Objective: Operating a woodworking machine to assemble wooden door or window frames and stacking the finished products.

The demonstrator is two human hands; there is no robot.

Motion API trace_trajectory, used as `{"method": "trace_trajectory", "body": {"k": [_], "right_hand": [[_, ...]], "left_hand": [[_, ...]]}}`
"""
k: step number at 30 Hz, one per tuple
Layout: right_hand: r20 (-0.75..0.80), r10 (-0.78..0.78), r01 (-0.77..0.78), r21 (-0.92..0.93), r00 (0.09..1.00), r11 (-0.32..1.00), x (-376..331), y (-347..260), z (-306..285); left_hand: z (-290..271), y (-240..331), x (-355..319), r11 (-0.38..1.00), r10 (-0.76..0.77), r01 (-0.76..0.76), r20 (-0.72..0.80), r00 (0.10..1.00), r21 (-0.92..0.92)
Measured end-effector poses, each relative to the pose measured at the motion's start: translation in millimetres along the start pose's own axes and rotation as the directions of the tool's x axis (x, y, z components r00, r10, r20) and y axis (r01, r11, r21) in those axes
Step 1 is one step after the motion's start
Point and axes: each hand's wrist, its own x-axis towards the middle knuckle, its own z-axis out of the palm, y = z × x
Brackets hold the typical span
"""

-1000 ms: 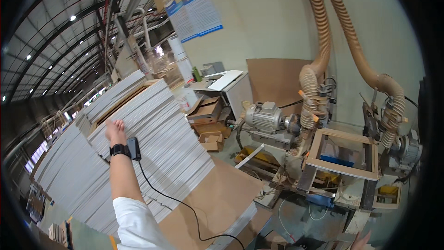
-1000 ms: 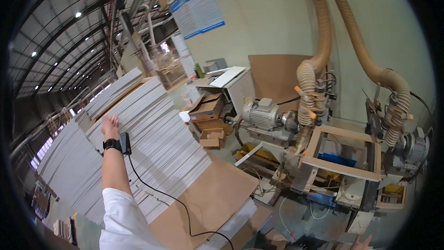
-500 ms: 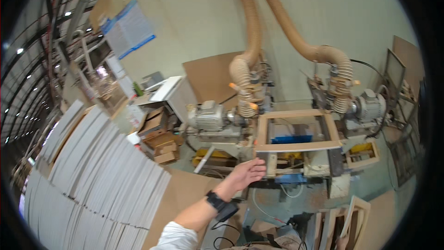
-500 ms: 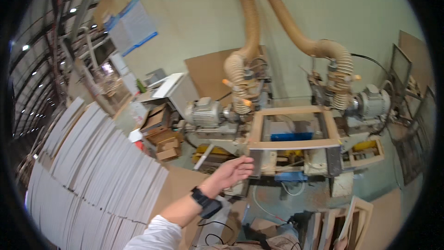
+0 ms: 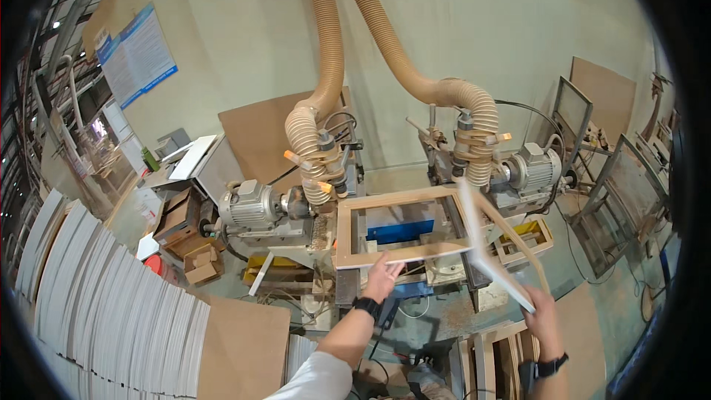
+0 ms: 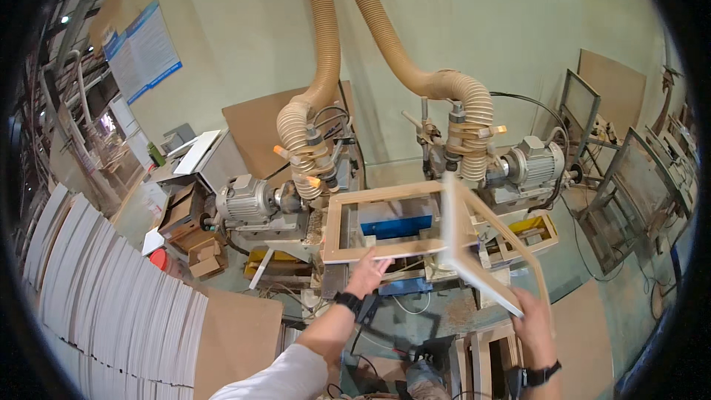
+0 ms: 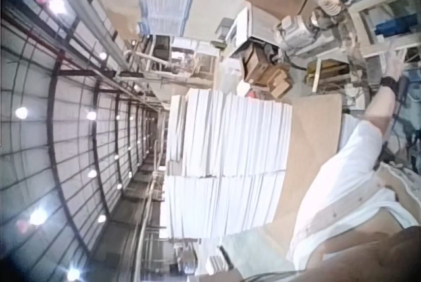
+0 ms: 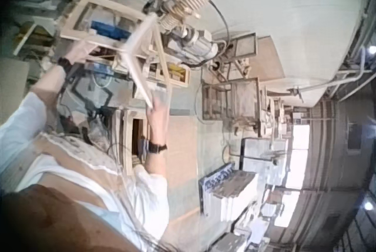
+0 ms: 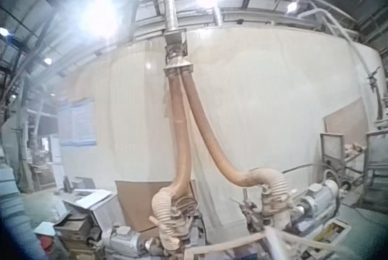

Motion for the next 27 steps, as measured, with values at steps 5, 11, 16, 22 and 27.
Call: {"method": "trace_trajectory", "body": {"k": [5,11,16,22,27], "right_hand": [[0.366,-0.266,0.32,-0.095,0.892,0.943,102,-43,79],[0.507,-0.283,0.435,-0.21,0.814,0.875,125,-60,194],[0.368,-0.325,0.447,-0.321,0.871,0.835,141,-21,271],[0.325,-0.363,0.448,-0.242,0.873,0.861,166,-21,286],[0.37,-0.266,0.376,-0.264,0.89,0.888,157,-10,282]], "left_hand": [[-14,9,-168,0.988,-0.065,0.07,-0.039,0.997,0.14],[-31,80,-345,0.918,0.058,0.094,-0.363,0.93,0.386],[-27,123,-435,0.886,0.315,-0.017,-0.573,0.756,0.464],[-14,172,-507,0.676,0.695,-0.317,-0.431,0.576,0.666],[17,242,-524,0.42,0.9,-0.598,-0.227,0.373,0.682]]}}
